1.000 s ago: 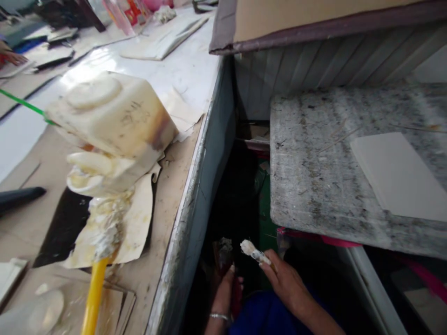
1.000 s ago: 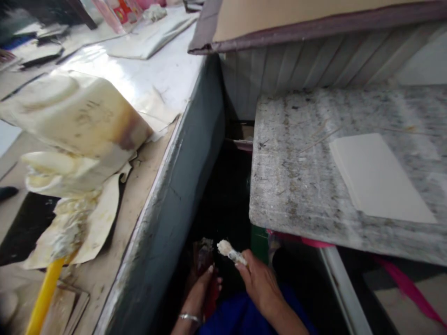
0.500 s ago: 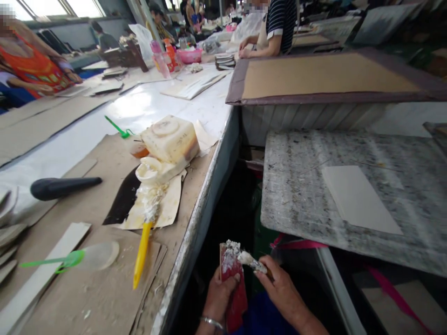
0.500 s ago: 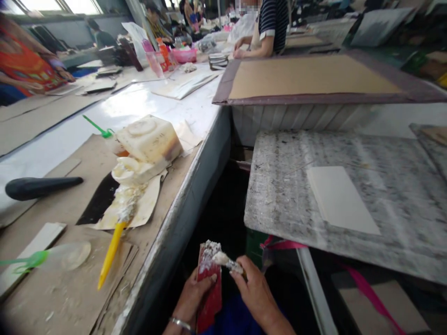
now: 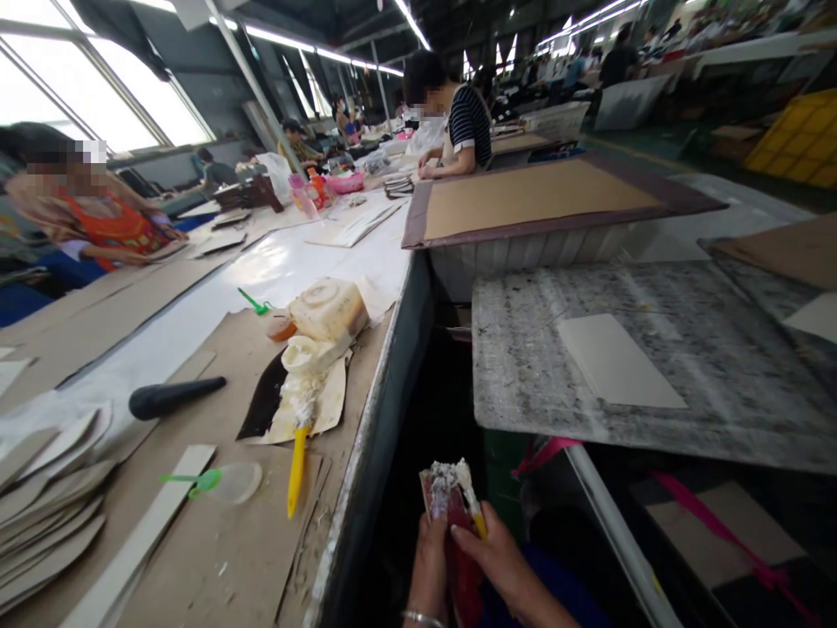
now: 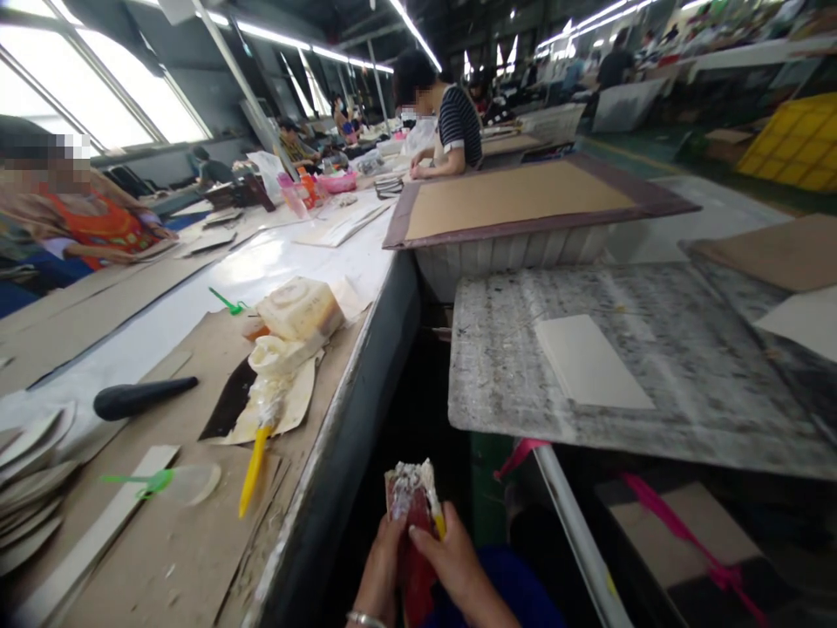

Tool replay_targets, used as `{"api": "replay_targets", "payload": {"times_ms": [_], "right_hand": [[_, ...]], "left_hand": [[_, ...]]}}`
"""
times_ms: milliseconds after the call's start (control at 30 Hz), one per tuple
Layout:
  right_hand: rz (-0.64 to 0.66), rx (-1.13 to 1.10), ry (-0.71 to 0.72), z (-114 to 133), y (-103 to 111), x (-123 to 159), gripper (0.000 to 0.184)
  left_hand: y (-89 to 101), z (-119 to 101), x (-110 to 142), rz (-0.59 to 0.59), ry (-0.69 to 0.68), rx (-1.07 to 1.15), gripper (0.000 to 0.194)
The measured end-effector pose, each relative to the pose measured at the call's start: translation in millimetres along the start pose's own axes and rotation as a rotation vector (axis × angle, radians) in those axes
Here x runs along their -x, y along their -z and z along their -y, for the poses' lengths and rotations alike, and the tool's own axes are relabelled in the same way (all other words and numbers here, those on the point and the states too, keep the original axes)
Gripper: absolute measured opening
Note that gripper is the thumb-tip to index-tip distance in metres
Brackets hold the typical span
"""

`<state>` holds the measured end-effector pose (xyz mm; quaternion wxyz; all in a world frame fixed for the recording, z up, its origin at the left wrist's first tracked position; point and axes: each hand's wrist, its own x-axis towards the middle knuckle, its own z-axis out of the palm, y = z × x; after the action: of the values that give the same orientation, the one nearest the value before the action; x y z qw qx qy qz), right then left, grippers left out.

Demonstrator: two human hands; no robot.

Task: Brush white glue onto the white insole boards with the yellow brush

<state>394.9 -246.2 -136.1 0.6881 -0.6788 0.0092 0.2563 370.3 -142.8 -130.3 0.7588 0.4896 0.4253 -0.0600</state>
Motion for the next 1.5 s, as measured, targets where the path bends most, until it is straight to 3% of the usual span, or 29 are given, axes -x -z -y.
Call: {"api": "replay_targets", "payload": {"times_ms": [67,167,267,367,500,733,1000,1167,1333,1500], "right_hand": [[-0.096,0.198,0.040,-0.2,4.5,1.3,0.025],[-0.211,0.616,0.171,0.5,16.0,4.8,0.018],[-0.250,0.955,0.440,2.5,29.4,11.8,0.015],[-0.277,1.156,0.639,5.9,38.2,19.6,0.019],[-0.316,1.295,0.741,10.1,39.2,26.9,0.022],[-0.465,1.300,1.115,13.7,31.4,28.6,0.017],[-0.419,1.281,1.195,24.1,25.2,32.9,0.017],[-0.414,1.300,1.155,24.1,23.5,32.0,0.016],[-0.446,1.352,1.020,20.6,14.0,20.8,0.017],[-0.411,1.428,0.920,12.2,-1.0,8.4,0.025]], "left_hand": [[2.6,-8.6,10.2,-0.081,-0.112,-0.116,0.054],[5.9,-25.6,30.0,-0.229,-0.429,-0.350,0.052],[7.0,-42.9,48.9,-0.159,-0.630,-0.477,0.041],[7.6,-53.3,60.0,-0.048,-0.652,-0.520,0.035],[10.2,-54.3,65.6,-0.020,-0.601,-0.581,0.036],[14.9,-60.9,84.4,0.011,-0.601,-0.651,0.024],[28.8,-60.7,87.7,0.004,-0.592,-0.771,0.024],[33.8,-59.2,91.2,-0.016,-0.635,-0.950,0.018],[35.1,-46.1,82.3,-0.163,-0.697,-1.173,0.015],[37.3,-25.5,57.3,-0.318,-0.587,-1.332,0.016]]}}
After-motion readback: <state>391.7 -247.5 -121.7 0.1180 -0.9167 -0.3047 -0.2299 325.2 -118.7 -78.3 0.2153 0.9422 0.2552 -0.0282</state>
